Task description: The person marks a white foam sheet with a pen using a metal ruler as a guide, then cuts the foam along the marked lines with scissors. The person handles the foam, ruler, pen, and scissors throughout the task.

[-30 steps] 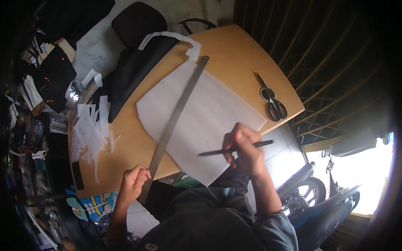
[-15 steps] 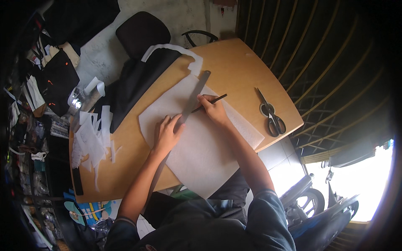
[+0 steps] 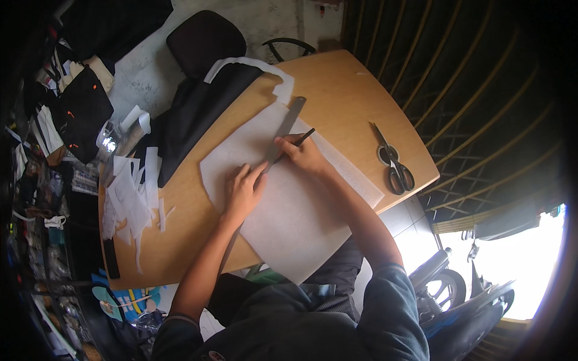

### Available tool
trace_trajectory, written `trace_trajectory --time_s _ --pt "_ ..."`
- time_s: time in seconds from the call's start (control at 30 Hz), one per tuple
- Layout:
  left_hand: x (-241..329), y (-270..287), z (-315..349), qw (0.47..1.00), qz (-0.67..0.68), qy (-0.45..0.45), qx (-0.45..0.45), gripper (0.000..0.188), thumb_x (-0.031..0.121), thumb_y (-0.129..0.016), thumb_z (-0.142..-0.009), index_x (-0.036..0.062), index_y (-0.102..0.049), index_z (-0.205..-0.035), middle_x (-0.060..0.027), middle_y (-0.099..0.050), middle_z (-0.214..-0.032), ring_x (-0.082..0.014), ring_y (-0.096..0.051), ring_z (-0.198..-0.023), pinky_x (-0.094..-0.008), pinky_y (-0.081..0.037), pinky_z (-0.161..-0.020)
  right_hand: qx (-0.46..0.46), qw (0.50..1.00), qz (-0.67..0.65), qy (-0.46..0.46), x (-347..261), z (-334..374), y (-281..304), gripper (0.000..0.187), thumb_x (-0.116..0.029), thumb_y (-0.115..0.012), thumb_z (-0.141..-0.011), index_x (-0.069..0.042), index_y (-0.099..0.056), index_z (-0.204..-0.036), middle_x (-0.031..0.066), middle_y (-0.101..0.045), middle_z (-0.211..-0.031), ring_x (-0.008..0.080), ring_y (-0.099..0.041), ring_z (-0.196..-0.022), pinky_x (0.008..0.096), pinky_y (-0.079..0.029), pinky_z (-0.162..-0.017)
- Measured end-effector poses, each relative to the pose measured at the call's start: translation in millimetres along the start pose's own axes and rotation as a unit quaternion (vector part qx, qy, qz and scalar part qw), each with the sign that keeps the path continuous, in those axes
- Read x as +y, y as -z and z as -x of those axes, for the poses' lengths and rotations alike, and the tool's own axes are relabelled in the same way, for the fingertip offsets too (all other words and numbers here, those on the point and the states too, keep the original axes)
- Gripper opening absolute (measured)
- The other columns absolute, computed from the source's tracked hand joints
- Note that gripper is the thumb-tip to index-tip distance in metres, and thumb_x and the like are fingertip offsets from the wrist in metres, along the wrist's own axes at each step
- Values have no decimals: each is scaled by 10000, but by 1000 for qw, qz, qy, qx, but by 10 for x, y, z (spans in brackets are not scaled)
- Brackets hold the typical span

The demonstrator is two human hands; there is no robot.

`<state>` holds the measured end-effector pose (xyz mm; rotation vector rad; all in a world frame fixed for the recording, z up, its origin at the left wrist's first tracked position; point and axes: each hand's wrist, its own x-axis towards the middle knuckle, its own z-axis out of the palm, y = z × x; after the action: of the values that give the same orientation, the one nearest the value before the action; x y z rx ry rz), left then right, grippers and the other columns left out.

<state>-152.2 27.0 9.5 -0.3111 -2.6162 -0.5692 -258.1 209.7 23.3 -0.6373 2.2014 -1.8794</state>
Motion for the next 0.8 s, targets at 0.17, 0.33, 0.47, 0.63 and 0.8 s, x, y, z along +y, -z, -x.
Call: trace_trajectory --time_s 0.17,0.33,0.47,0.63,0.8 --pt "7 18 13 1000 -8 1 -4 301 220 -628 -905 105 -681 -1177 -106 -604 -843 -294 -585 -787 -436 -418 -747 -4 999 31 -30 1 -178 183 392 -340 -589 -977 11 -697 -840 45 -658 -700 114 -559 -621 290 -465 -599" --pt "16 13 20 1000 0 2 4 298 212 -628 -902 92 -687 -1169 -106 -609 -834 -292 -584 -778 -431 -415 -749 26 998 47 -38 73 -404 346 390 -352 -605 -967 2 -669 -819 44 -622 -665 126 -577 -583 281 -469 -533" --pt "19 8 25 1000 3 6 8 296 209 -627 -903 87 -690 -1165 -110 -612 -830 -289 -584 -787 -429 -415 -755 49 997 54 -38 152 -597 459 383 -350 -589 -977 -4 -655 -827 33 -593 -638 114 -541 -534 269 -436 -510" --pt "42 -6 1 1000 9 6 4 296 209 -626 -903 87 -691 -1165 -113 -619 -841 -289 -584 -806 -426 -417 -769 114 993 16 13 262 -755 623 420 -358 -566 -992 -24 -643 -748 23 -560 -562 88 -485 -445 235 -344 -419" --pt "30 4 29 1000 15 15 14 293 210 -626 -902 91 -691 -1161 -113 -628 -862 -298 -590 -826 -431 -420 -775 117 993 15 -14 19 -558 522 395 -315 -551 -999 -18 -644 -756 35 -579 -575 97 -485 -455 257 -365 -439"
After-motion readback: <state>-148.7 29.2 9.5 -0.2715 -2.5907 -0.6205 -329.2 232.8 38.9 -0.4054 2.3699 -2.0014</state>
